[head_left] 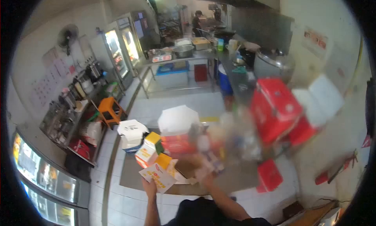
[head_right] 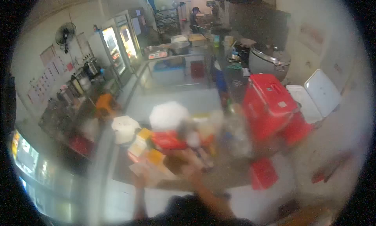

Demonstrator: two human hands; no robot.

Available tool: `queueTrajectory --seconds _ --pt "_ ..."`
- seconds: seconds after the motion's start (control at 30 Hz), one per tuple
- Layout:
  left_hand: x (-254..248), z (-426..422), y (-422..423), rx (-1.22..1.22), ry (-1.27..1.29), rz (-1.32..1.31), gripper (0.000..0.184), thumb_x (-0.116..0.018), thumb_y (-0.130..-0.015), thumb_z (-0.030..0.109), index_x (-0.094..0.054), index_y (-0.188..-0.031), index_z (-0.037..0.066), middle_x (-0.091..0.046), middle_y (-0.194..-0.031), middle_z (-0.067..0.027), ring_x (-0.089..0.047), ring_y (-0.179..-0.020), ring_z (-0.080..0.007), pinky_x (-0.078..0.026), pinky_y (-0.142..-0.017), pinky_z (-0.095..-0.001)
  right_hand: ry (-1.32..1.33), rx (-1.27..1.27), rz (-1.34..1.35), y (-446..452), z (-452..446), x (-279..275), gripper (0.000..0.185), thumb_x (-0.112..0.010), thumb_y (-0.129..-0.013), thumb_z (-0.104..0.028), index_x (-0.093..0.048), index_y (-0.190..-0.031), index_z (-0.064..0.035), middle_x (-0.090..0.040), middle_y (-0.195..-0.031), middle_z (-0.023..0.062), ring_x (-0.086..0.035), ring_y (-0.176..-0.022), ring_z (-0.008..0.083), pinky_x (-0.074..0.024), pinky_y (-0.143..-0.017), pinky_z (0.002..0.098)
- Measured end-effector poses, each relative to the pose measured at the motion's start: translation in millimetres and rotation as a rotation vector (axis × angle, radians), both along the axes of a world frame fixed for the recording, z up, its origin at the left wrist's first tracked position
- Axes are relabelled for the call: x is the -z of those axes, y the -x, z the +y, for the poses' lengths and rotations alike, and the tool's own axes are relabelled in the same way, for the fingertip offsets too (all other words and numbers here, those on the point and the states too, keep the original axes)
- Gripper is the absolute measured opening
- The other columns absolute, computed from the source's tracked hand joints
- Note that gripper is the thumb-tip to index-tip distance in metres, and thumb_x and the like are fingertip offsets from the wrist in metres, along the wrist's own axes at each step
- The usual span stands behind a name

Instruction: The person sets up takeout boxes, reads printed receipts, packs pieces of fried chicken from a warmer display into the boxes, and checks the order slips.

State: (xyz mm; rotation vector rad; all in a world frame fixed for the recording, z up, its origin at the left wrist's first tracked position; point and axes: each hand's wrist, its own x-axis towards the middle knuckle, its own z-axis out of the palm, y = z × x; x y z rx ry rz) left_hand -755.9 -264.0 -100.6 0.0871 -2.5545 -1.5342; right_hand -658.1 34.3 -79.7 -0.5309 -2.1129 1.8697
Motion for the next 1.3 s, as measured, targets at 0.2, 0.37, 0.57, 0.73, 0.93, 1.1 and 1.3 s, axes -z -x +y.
queueTrajectory --seconds 0.2,0.37,0.57,0.73,0.93,1.1,1.3 --pt "-90 25 -8 0.166 -0.160 0.044 0.036 -0.050 -0.087 -0.001 -0.051 -0.123 -0.004 -0.061 -0.111 -0.0199 -0.061 -0.103 -0.0309 -0.047 -0.092 -0.0369 0.061 -0.024 0.071 4 -3 -13 0.064 -0.064 -0.090 -0.033 -0.041 -0.141 -0.0024 -0.060 -0.127 0.0196 -0.060 -0.112 0.0304 -0.0491 -0.094 0.0389" --pt "-135 52 -35 0.255 -0.163 0.243 0.036 -0.047 -0.087 -0.003 -0.054 -0.122 -0.004 -0.061 -0.112 -0.0216 -0.060 -0.104 -0.0337 -0.046 -0.093 -0.0383 0.121 -0.072 0.043 -24 -2 -24 0.065 -0.062 -0.092 -0.031 -0.037 -0.144 -0.0023 -0.060 -0.127 0.0185 -0.061 -0.113 0.0292 -0.0489 -0.095 0.0387" --pt "-187 101 -83 0.834 0.237 0.503 0.060 -0.049 -0.083 -0.005 -0.052 -0.141 0.012 -0.038 -0.148 -0.0284 -0.030 -0.140 -0.0484 -0.023 -0.116 -0.0557 0.900 -0.117 -0.007 -38 6 -72 0.056 -0.067 -0.090 -0.033 -0.049 -0.134 -0.0039 -0.062 -0.116 0.0124 -0.061 -0.102 0.0230 -0.0509 -0.089 0.0369" --pt "-181 127 -99 1.152 0.661 0.419 0.066 -0.052 -0.083 -0.001 -0.052 -0.142 0.029 -0.022 -0.156 -0.0279 -0.019 -0.143 -0.0523 -0.013 -0.113 -0.0678 0.108 0.032 0.155 -72 28 -75 0.059 -0.069 -0.089 -0.028 -0.044 -0.137 -0.0058 -0.055 -0.125 0.0092 -0.055 -0.110 0.0202 -0.0486 -0.093 0.0353" --pt "-197 133 -97 1.375 0.433 0.372 0.063 -0.062 -0.084 0.018 -0.047 -0.145 0.025 -0.018 -0.158 -0.0260 -0.015 -0.145 -0.0512 -0.009 -0.112 -0.0695 0.316 -0.003 0.066 -101 40 -9 0.051 -0.068 -0.090 -0.020 -0.046 -0.134 -0.0063 -0.056 -0.123 0.0087 -0.055 -0.114 0.0222 -0.0471 -0.100 0.0375" --pt "-173 131 -73 1.011 0.479 0.559 0.061 -0.067 -0.079 0.019 -0.054 -0.138 0.017 -0.037 -0.152 -0.0179 -0.031 -0.142 -0.0408 -0.011 -0.113 -0.0675 0.176 -0.115 -0.067 -134 35 -62 0.036 -0.067 -0.090 -0.022 -0.055 -0.120 -0.0060 -0.061 -0.110 0.0086 -0.059 -0.105 0.0221 -0.0489 -0.096 0.0370" --pt "-193 119 -56 1.333 0.295 0.246 0.047 -0.065 -0.075 0.006 -0.065 -0.122 0.012 -0.066 -0.123 -0.0073 -0.058 -0.118 -0.0292 -0.039 -0.108 -0.0465 -0.250 -0.433 -0.236 -147 34 -131 0.024 -0.065 -0.090 -0.025 -0.067 -0.104 -0.0057 -0.067 -0.094 0.0086 -0.064 -0.094 0.0219 -0.0510 -0.092 0.0365"
